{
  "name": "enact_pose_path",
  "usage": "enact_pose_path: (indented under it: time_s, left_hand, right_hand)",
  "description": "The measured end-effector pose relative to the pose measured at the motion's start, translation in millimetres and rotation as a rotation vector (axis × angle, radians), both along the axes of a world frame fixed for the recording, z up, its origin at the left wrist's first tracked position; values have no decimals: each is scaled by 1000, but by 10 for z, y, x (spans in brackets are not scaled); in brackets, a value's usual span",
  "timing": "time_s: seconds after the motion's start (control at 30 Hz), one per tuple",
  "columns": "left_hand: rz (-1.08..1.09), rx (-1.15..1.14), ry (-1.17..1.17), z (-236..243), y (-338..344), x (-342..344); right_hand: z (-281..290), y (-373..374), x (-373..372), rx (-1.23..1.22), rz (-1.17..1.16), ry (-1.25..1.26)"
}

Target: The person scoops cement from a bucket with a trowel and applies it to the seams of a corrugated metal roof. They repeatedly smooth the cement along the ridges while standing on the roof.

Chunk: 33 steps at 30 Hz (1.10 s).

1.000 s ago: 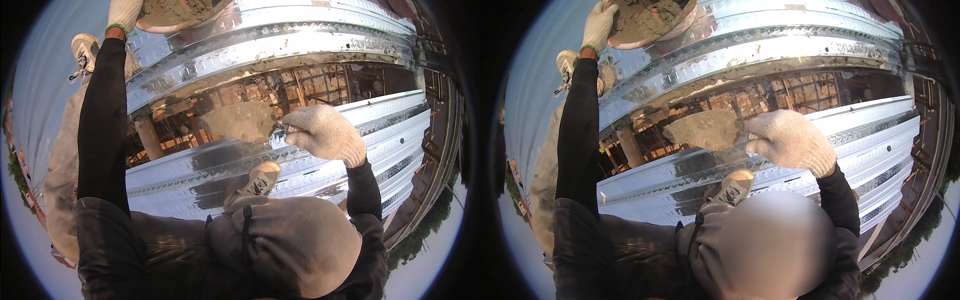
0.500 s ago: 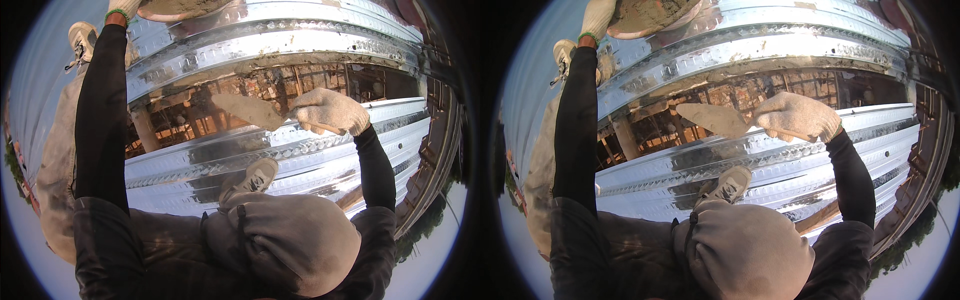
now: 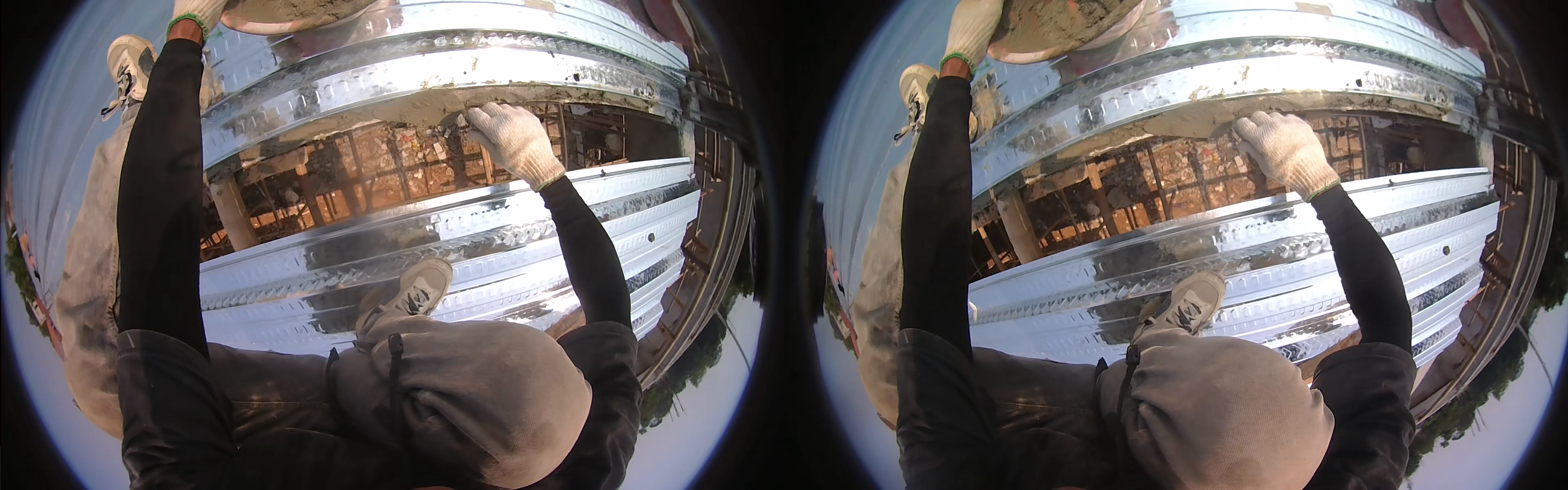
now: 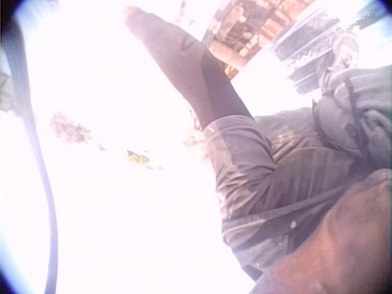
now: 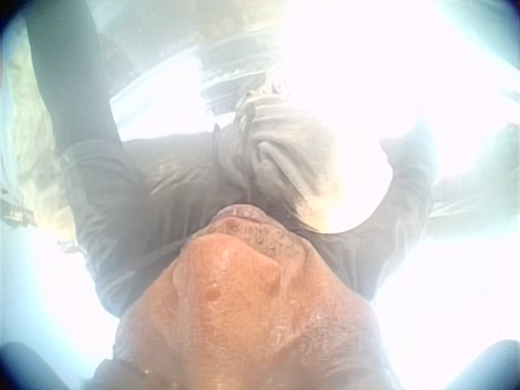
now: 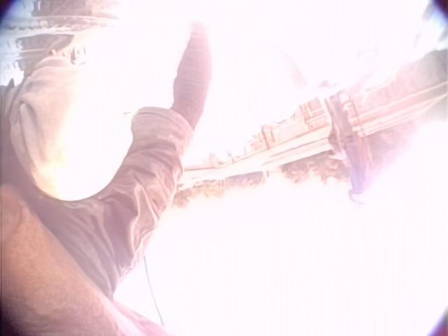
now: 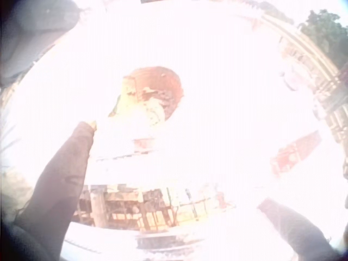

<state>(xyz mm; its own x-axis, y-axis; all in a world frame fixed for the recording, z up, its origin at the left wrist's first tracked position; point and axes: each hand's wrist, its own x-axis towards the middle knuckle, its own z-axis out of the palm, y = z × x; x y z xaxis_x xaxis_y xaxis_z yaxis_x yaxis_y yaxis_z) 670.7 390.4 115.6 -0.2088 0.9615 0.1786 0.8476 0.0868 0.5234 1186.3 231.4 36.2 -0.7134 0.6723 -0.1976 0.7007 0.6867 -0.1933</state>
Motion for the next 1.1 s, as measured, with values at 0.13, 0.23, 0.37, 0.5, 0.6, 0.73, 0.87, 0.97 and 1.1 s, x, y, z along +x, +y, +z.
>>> enact_pose_path:
  time_s: [0.13,0.23,0.37,0.5,0.6,0.73,0.87,0.97,1.1]
  left_hand:
    - [3,-4,-4,35,-37,-51]
    - [9,-10,-6,39,-33,-57]
    - [1,-17,-19,-19,-33,-8]
    - [-14,-17,-41,-107,50,56]
    - [16,-19,-17,-6,-29,-98]
    - [13,-16,-16,-23,-42,-83]
    - [21,-11,-15,27,-49,-130]
    - [10,-4,-10,18,-28,-108]
    - [5,5,22,107,-55,-71]
  right_hand:
    - [94,-144,239,74,-75,34]
    - [29,-347,212,114,-52,83]
    - [-185,-327,127,124,12,-129]
    - [-197,-119,469,162,-77,-72]
    - [-24,-66,568,121,-88,17]
    - [86,-285,487,32,-108,58]
    - [-77,-613,-237,36,-77,110]
    - [-104,-545,-502,30,-132,40]
    - [9,-343,-262,38,-189,37]
